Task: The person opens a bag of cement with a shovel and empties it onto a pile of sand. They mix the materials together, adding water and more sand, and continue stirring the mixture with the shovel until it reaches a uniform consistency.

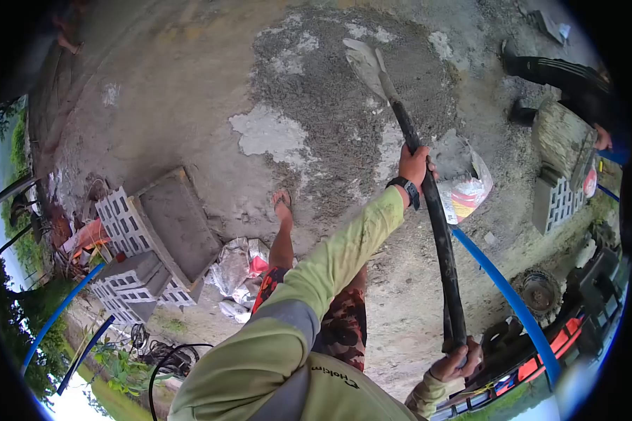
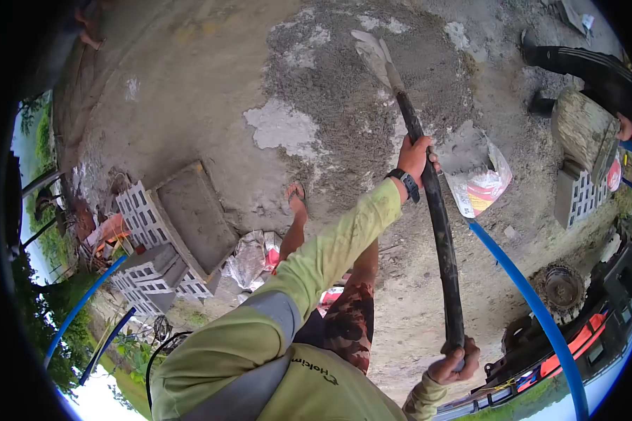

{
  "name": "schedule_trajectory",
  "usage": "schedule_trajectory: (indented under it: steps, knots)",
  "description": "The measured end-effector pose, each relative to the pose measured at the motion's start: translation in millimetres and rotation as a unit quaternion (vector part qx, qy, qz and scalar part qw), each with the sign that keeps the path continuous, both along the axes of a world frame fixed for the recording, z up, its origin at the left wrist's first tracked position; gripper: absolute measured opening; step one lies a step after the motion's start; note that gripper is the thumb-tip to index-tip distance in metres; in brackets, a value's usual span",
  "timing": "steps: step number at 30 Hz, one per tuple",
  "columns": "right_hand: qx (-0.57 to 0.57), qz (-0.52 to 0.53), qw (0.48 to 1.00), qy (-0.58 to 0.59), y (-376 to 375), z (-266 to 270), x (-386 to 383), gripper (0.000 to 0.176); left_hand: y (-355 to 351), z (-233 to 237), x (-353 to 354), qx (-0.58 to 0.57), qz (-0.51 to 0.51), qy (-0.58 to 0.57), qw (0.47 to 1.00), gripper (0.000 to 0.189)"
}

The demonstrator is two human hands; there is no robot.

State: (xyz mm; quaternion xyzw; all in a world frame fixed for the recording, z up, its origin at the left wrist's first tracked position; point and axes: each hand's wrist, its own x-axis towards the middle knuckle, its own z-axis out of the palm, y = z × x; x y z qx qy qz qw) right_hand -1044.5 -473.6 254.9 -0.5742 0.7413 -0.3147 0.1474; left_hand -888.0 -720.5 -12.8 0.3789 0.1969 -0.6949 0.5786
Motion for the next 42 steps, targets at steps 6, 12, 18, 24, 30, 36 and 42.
schedule_trajectory:
  steps: [6, 12, 18, 24, 30, 36, 42]
  knots:
    - [0.087, 0.116, 0.989, 0.044, 8.4, -7.3, 49.3, 0.026, 33.9, -60.0, 35.9, 0.052, 0.003, -0.005, 0.999, 0.019]
    - [0.052, 0.298, 0.951, 0.064, 8.1, 57.2, 62.7, 0.014, 98.9, -15.5, 63.2, 0.062, 0.098, 0.056, 0.992, 0.015]
    - [0.128, 0.460, 0.863, 0.163, -6.7, 123.5, 64.6, 0.021, 168.3, -59.8, 20.5, 0.170, 0.023, 0.008, 0.985, 0.020]
    - [0.193, 0.382, 0.871, 0.243, 29.7, 201.7, 95.3, 0.023, 180.0, 36.1, 27.2, 0.224, -0.054, -0.064, 0.971, 0.018]
    - [0.178, -0.138, 0.968, -0.108, 80.7, 151.5, 100.5, 0.053, 217.0, 74.0, 89.9, 0.169, 0.026, 0.045, 0.984, 0.019]
    - [0.243, -0.197, 0.809, -0.498, 63.6, 79.4, 106.0, 0.016, 209.3, 23.0, 132.6, 0.216, 0.009, -0.058, 0.975, 0.021]
    - [0.258, -0.074, 0.916, -0.298, 44.6, 103.9, 28.1, 0.014, 212.2, 2.9, 32.8, 0.259, -0.116, -0.088, 0.955, 0.027]
